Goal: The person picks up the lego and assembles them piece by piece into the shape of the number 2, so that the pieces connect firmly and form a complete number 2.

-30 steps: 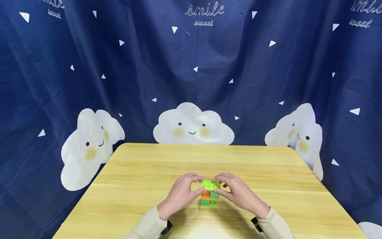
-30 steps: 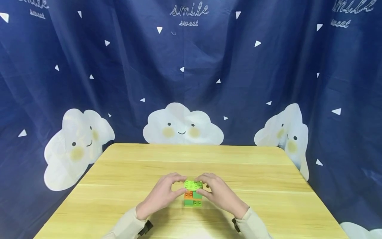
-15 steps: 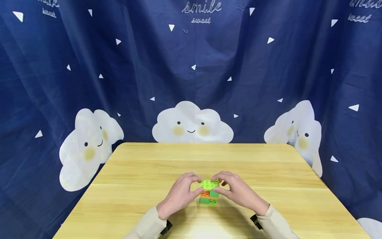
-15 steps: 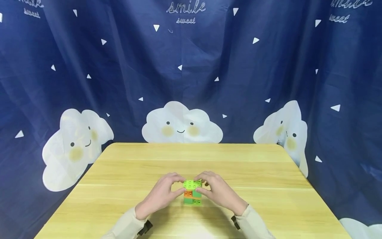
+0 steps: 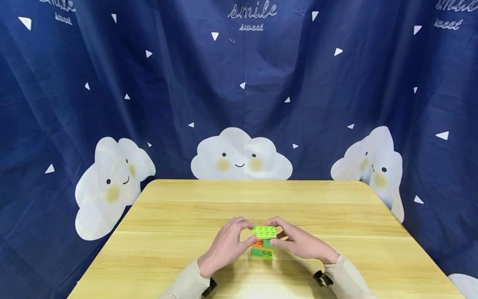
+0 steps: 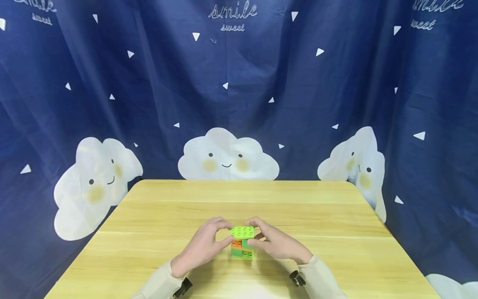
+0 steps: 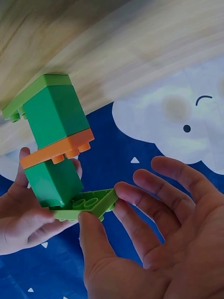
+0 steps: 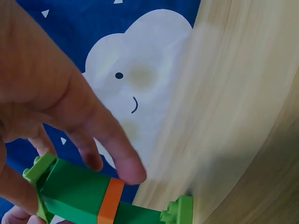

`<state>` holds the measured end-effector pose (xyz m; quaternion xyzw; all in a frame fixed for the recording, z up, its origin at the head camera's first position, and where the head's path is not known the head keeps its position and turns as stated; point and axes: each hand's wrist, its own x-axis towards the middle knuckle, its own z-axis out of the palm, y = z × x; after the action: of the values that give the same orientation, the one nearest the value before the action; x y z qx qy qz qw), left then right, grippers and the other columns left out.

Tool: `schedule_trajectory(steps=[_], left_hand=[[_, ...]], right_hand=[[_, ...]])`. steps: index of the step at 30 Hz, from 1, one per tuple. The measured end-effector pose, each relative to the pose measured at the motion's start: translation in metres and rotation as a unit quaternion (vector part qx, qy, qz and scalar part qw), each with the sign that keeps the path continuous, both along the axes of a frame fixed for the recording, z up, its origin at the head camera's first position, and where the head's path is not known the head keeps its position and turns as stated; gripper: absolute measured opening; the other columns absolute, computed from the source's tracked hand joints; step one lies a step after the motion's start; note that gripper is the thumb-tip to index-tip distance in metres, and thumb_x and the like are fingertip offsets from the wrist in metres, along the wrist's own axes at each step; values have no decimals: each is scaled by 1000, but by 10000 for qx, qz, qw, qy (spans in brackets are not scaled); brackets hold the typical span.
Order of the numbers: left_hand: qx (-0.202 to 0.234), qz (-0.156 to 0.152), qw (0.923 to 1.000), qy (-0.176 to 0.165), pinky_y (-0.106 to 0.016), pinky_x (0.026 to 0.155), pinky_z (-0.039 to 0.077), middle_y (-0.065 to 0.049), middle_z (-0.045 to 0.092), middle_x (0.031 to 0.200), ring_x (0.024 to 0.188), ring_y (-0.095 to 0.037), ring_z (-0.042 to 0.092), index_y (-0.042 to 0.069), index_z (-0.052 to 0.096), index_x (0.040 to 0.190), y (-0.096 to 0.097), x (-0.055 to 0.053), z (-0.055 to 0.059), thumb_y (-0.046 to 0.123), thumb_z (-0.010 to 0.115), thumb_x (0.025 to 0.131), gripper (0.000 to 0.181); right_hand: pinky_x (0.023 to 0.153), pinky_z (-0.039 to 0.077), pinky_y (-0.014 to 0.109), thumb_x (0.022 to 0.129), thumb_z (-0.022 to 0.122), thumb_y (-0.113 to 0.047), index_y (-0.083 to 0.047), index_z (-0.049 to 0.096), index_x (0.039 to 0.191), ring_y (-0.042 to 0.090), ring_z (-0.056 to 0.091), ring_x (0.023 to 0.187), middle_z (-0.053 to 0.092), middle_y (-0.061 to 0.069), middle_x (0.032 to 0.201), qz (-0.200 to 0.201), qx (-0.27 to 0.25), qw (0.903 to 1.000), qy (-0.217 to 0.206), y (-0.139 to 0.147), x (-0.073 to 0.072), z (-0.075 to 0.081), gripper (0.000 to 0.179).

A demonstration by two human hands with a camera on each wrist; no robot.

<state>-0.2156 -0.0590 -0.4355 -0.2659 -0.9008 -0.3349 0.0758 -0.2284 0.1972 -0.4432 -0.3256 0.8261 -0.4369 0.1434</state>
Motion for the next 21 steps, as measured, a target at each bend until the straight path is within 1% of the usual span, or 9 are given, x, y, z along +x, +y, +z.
schedule_trajectory(steps=[3,4,7,10,12,14,16,18,21], left_hand=[[32,4,10000,-34,-44,91,55,1,72,114,110,-20,64,12,76,115,-1,0,1,28,78,92,28],[35,4,10000,-46,-44,91,55,2,72,114,110,-20,64,12,76,115,-1,1,1,28,78,92,28],[13,7,10000,-38,-43,91,55,2,72,114,110,-20,64,12,76,116,-1,1,2,28,77,93,28],[-34,15,10000,14,-41,89,56,1,72,113,109,-19,64,12,76,116,-1,1,3,27,78,92,28],[-53,15,10000,66,-40,88,56,1,72,112,108,-19,64,11,76,115,0,2,3,26,78,92,28],[-72,15,9999,129,-38,87,56,1,72,111,107,-20,65,11,76,113,0,3,3,26,79,91,27],[-95,20,9998,188,-38,86,57,0,72,109,106,-21,66,10,77,112,1,3,3,25,80,90,27],[-114,35,9997,236,-36,84,57,0,73,108,104,-21,66,9,77,111,1,4,3,24,81,89,27],[-142,56,9995,272,-35,83,56,0,73,107,102,-19,66,9,77,110,1,4,3,23,82,88,27]], right_hand=[[93,56,28,106,59,-26,-18,49,140,30,66,115,60,5,130,30,-95,9999,-72,-1,-1,0,37],[94,56,28,105,59,-26,-18,50,140,31,66,116,60,5,130,9,-109,9999,-82,-1,-1,1,37],[96,55,29,105,60,-25,-17,50,143,32,64,118,59,7,135,-99,-148,9998,-98,-2,-1,1,40],[97,54,32,105,60,-29,-16,48,147,32,63,120,56,9,141,-202,-120,9997,-104,-2,-1,-1,46],[96,55,36,106,57,-31,-15,43,149,34,62,120,52,13,145,-160,-167,9993,-279,-3,-1,-2,48],[96,56,41,109,52,-32,-13,39,149,37,61,121,48,17,146,-65,-314,9978,-587,-3,-2,-5,46],[96,57,45,111,46,-32,-12,35,146,40,59,123,44,20,145,51,-478,9946,-924,-5,-2,-7,42],[94,58,48,112,42,-32,-12,33,142,42,57,124,42,21,141,113,-650,9906,-1200,-6,-2,-9,37],[93,59,46,112,42,-32,-13,32,135,41,57,124,41,19,135,110,-708,9888,-1307,-8,-1,-10,32]])
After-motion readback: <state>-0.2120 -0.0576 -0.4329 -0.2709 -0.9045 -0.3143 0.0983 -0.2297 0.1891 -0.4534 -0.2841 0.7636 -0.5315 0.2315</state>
